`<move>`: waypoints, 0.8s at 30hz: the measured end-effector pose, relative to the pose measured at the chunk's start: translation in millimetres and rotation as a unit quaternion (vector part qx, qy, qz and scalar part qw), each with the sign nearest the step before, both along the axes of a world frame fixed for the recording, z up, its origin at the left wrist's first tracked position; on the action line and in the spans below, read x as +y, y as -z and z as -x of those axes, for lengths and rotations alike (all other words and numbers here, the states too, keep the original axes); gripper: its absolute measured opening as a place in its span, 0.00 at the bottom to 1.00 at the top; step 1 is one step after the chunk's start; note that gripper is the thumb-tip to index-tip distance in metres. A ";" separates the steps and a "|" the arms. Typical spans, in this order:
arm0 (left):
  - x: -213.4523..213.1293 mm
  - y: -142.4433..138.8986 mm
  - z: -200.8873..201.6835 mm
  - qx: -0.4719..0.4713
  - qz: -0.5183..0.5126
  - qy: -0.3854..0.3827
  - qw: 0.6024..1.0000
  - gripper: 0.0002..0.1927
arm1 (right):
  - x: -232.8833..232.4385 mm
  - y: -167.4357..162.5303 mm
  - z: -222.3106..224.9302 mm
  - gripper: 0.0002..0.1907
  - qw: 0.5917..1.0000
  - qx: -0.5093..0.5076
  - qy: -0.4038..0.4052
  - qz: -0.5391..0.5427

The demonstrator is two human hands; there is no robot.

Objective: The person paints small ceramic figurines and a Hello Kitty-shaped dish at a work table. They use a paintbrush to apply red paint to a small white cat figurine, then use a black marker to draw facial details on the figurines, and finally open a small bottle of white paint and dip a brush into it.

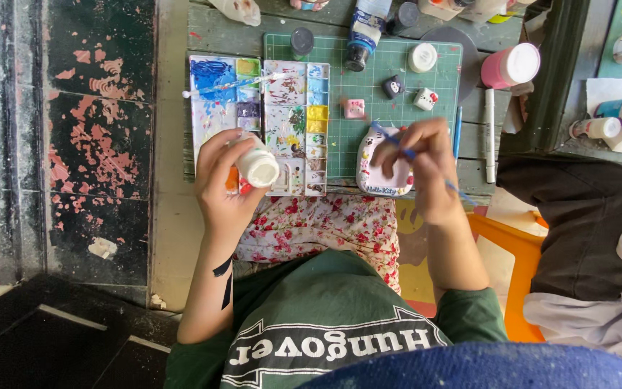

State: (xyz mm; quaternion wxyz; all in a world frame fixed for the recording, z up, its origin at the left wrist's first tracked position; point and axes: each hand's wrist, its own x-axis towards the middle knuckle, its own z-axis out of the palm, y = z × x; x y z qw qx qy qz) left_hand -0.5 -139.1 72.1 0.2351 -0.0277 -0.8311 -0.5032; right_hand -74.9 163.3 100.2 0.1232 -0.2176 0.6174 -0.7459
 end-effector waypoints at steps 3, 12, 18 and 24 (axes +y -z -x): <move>2.0 -1.8 0.4 -0.020 -0.011 0.010 1.000 0.32 | -1.8 -3.2 -24.9 0.08 0.992 -0.085 -0.093 0.013; -1.6 -2.2 -4.9 -0.040 0.039 0.009 0.998 0.29 | -34.4 -1.6 -40.4 0.09 0.984 0.165 0.027 -0.063; -0.3 0.4 -6.5 -0.035 0.049 0.007 0.998 0.27 | -43.6 -23.8 -41.4 0.07 0.971 0.176 -0.026 -0.158; 2.3 5.0 -5.4 -0.016 0.056 0.005 0.998 0.26 | -66.2 -37.0 -30.4 0.15 0.931 0.286 -0.035 -0.226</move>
